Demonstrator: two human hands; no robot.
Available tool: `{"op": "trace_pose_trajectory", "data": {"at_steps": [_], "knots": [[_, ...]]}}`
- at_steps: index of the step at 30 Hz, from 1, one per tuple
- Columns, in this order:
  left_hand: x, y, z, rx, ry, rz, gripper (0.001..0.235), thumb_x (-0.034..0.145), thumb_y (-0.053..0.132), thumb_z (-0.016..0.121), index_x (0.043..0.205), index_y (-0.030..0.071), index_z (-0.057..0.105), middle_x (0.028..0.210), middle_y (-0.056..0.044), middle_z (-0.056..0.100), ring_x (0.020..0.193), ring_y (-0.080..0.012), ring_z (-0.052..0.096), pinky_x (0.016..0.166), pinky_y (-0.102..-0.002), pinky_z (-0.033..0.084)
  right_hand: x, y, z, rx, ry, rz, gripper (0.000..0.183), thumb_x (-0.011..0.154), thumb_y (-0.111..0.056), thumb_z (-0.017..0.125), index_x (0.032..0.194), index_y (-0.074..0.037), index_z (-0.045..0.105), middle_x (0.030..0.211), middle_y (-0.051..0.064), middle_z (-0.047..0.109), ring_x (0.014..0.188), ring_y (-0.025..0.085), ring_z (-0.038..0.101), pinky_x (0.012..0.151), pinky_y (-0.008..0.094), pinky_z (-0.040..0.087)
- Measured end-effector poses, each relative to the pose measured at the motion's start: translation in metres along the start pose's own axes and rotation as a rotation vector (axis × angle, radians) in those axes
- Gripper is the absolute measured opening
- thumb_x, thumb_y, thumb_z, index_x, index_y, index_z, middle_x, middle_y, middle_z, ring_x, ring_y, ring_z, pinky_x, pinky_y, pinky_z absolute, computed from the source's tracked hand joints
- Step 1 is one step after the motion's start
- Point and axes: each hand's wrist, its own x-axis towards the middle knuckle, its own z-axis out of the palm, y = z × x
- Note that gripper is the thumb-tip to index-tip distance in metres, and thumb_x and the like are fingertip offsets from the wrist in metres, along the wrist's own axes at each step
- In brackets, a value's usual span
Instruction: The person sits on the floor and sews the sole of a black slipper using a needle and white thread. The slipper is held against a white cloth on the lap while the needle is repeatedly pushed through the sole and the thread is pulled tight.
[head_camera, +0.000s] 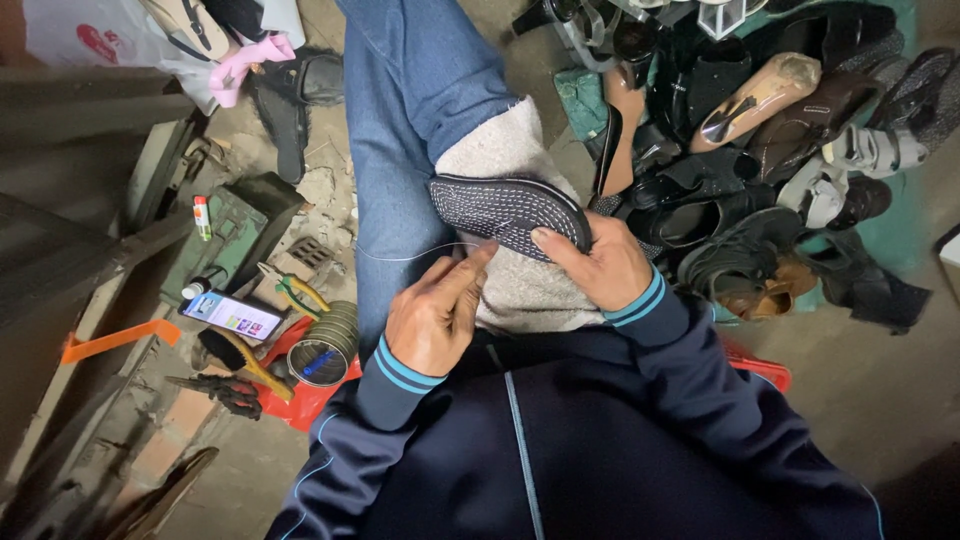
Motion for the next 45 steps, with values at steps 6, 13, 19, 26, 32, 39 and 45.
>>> {"op": "trace_pose_trajectory", "data": {"at_steps": [6, 13, 19, 26, 32, 39, 45], "knots": [[0.001, 0.0, 0.001, -0.013, -0.012, -0.014, 0.029, 0.104, 0.023, 0.057, 0.128, 0.025, 0.073, 0.084, -0.008, 0.07, 0.079, -0.0413, 0.072, 0.064, -0.051, 0.059, -0.001, 0.003, 0.002, -0.01, 0.01, 0.021, 0.02, 0.094, -0.014, 0.079, 0.083, 0.001, 0.072, 0.073, 0.01, 0.071, 0.074, 0.016, 0.063, 0.065, 0.036, 0.053], [0.002, 0.0, -0.01, 0.003, -0.048, -0.017, 0.029, 0.103, 0.021, 0.057, 0.126, 0.023, 0.074, 0.083, -0.009, 0.07, 0.077, -0.0412, 0.072, 0.064, -0.052, 0.058, -0.001, -0.029, 0.004, -0.117, 0.02, -0.064, 0.029, 0.094, -0.019, 0.079, 0.077, 0.001, 0.067, 0.064, 0.012, 0.067, 0.062, 0.019, 0.063, 0.056, 0.037, 0.05], [0.012, 0.005, -0.036, 0.027, -0.107, 0.019, 0.032, 0.098, 0.018, 0.058, 0.123, 0.029, 0.074, 0.078, -0.001, 0.068, 0.075, -0.0338, 0.073, 0.065, -0.048, 0.06, -0.004, -0.058, 0.016, -0.298, 0.022, -0.188, 0.029, 0.097, -0.018, 0.073, 0.074, 0.0, 0.069, 0.06, 0.015, 0.067, 0.054, 0.031, 0.069, 0.05, 0.037, 0.052], [0.014, -0.021, -0.052, 0.098, -0.138, 0.132, 0.04, 0.096, 0.014, 0.052, 0.124, 0.028, 0.077, 0.072, -0.003, 0.066, 0.062, -0.0339, 0.069, 0.06, -0.044, 0.06, -0.008, -0.065, 0.044, -0.649, 0.103, -0.338, 0.03, 0.097, -0.037, 0.068, 0.089, -0.008, 0.07, 0.07, 0.008, 0.072, 0.061, 0.029, 0.073, 0.054, 0.042, 0.057], [0.02, -0.023, -0.032, 0.137, -0.089, 0.166, 0.038, 0.092, 0.015, 0.056, 0.12, 0.029, 0.078, 0.072, -0.004, 0.065, 0.065, -0.0345, 0.069, 0.058, -0.047, 0.058, -0.012, -0.061, 0.046, -0.755, 0.093, -0.332, 0.034, 0.099, -0.04, 0.064, 0.094, -0.007, 0.071, 0.07, 0.008, 0.071, 0.059, 0.03, 0.072, 0.052, 0.042, 0.057], [0.012, -0.032, -0.038, 0.144, -0.081, 0.139, 0.032, 0.098, 0.023, 0.06, 0.126, 0.031, 0.075, 0.079, 0.0, 0.069, 0.073, -0.0314, 0.072, 0.06, -0.046, 0.058, 0.0, -0.086, 0.024, -0.358, -0.013, -0.274, 0.037, 0.099, -0.041, 0.065, 0.093, -0.005, 0.076, 0.085, 0.012, 0.077, 0.073, 0.038, 0.075, 0.063, 0.048, 0.059], [-0.001, -0.043, -0.048, 0.287, -0.07, 0.136, 0.022, 0.102, 0.019, 0.055, 0.112, 0.018, 0.074, 0.079, -0.005, 0.068, 0.075, -0.0349, 0.071, 0.062, -0.049, 0.058, 0.013, -0.031, -0.028, -0.875, 0.327, -0.352, 0.031, 0.089, -0.024, 0.081, 0.116, -0.015, 0.071, 0.136, 0.008, 0.06, 0.12, 0.035, 0.061, 0.093, 0.044, 0.056]]}}
